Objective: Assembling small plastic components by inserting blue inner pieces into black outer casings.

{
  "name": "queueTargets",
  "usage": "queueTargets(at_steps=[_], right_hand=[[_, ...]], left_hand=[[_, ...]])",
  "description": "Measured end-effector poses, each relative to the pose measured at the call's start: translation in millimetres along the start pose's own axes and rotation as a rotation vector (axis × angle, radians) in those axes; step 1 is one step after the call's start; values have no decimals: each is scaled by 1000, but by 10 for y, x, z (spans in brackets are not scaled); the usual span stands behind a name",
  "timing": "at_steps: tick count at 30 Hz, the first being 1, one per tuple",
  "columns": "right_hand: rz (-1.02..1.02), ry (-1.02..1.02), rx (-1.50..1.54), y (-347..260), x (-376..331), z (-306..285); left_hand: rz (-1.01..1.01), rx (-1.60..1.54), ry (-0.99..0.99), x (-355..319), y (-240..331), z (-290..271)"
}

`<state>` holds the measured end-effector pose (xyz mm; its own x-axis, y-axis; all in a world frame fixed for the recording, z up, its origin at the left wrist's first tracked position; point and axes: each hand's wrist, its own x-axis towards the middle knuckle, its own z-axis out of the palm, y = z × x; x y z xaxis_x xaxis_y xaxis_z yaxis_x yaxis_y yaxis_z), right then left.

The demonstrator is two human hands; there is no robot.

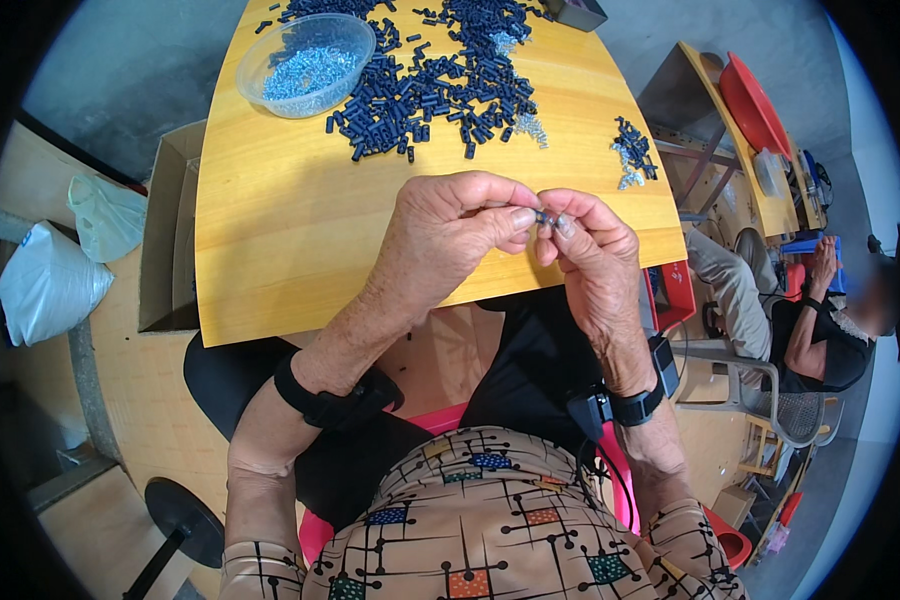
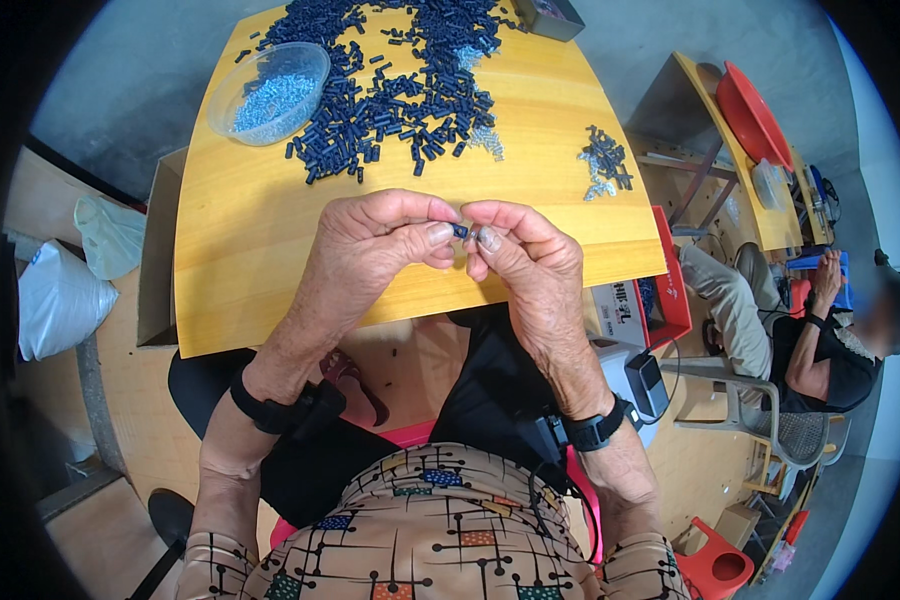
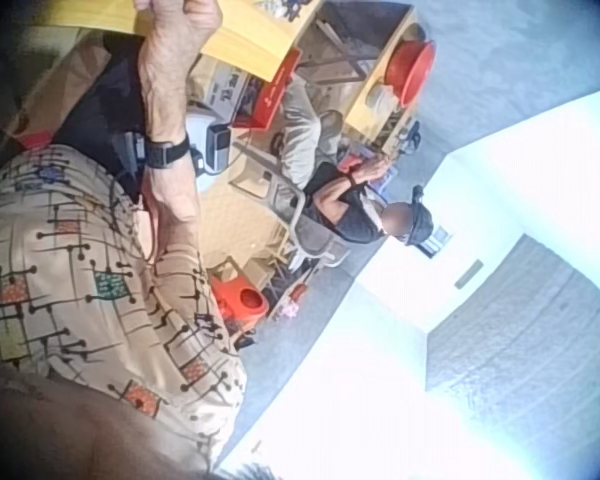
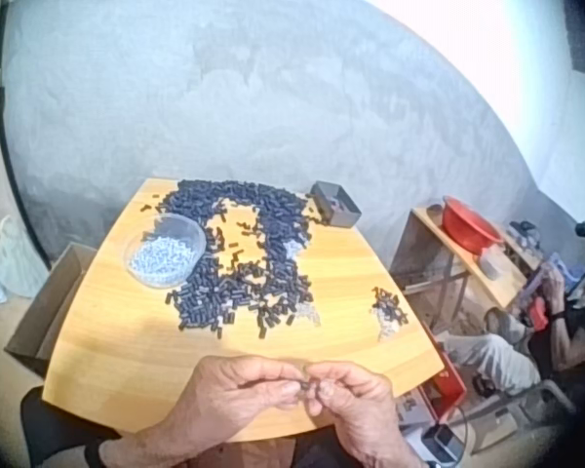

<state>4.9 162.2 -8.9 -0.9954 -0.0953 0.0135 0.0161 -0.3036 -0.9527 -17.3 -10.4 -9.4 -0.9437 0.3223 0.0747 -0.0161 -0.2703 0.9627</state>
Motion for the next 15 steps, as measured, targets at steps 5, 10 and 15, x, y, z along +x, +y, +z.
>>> queueTargets(at_steps=[5,10,15], right_hand=[[-9,-17,-5,20,2,-32],[-5,-26,-17,21,3,-48],[18,-7,-43,12,2,-47]], left_hand=[[10,36,-3,-8,8,2],[46,45,6,-9,-8,19],[53,73,-17,-7,-7,-2]])
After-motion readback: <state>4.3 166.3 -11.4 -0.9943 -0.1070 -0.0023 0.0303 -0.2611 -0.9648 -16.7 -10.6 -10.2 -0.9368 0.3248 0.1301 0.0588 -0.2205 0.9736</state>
